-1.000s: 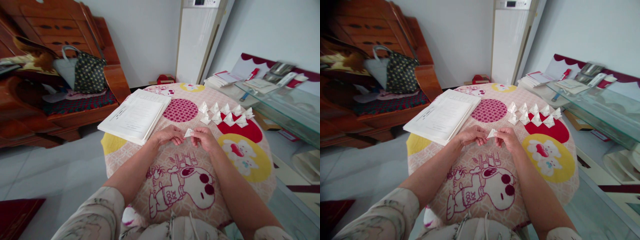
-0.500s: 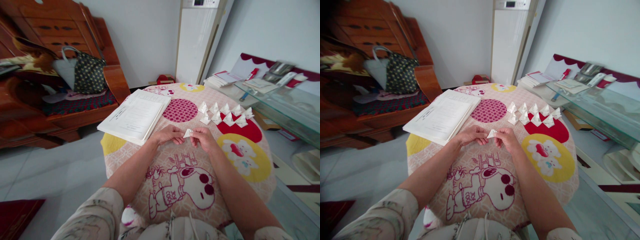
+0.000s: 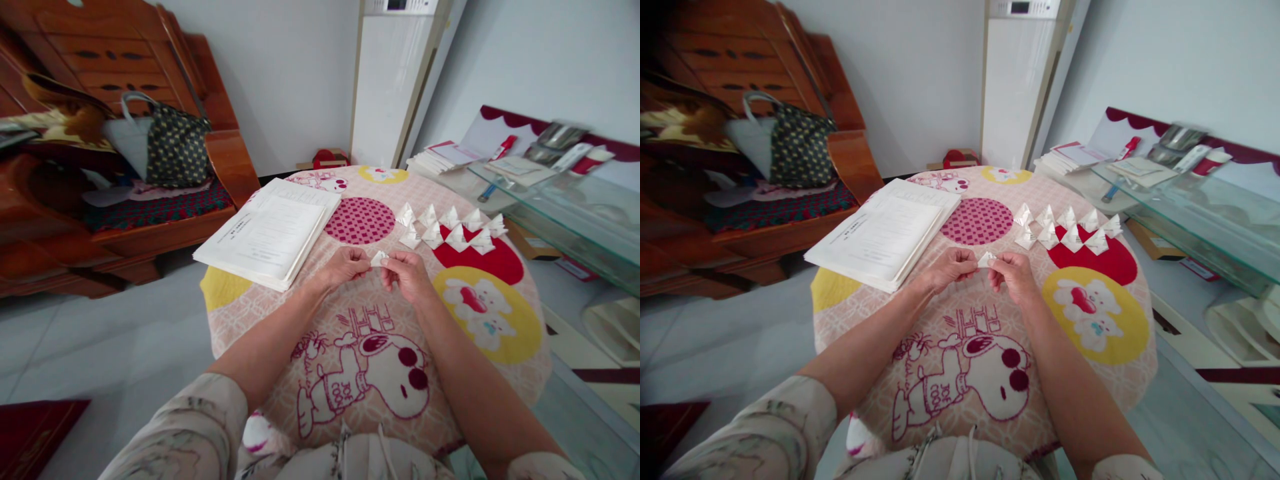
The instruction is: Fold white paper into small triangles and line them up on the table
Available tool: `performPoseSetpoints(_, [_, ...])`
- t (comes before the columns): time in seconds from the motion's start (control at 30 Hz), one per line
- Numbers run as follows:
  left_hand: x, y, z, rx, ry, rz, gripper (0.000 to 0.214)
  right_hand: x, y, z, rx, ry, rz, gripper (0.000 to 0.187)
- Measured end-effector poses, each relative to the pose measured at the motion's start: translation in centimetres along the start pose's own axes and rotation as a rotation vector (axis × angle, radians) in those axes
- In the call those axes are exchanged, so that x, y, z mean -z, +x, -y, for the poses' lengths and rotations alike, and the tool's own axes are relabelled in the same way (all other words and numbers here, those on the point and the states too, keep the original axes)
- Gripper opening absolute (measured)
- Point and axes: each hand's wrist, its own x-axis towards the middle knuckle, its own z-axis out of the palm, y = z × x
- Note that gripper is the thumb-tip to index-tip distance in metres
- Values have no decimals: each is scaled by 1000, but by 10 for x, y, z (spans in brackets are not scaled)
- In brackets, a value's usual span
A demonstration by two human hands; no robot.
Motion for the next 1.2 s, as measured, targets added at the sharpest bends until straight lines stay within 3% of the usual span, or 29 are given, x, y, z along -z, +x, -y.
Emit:
performPoseSetpoints(0.23, [2, 0, 3, -20, -15, 138, 32, 0, 0, 0, -18, 1, 27, 26])
performPoseSetpoints(0.47, [-3, 3, 5, -143, 86, 75, 33, -2, 0, -3, -28, 78, 75, 28])
performPoseSetpoints(0.63, [-2, 1, 5, -134, 31, 34, 29, -2, 0, -4, -63, 102, 133, 34])
performPoseSetpoints(0.9, [0, -1, 4, -116, 72, 152, 30, -1, -1, -4, 14, 18, 100, 35])
performPoseSetpoints(1.2, [-1, -1, 4, -230, 138, 127, 41, -3, -3, -1, 67, 0, 50, 33])
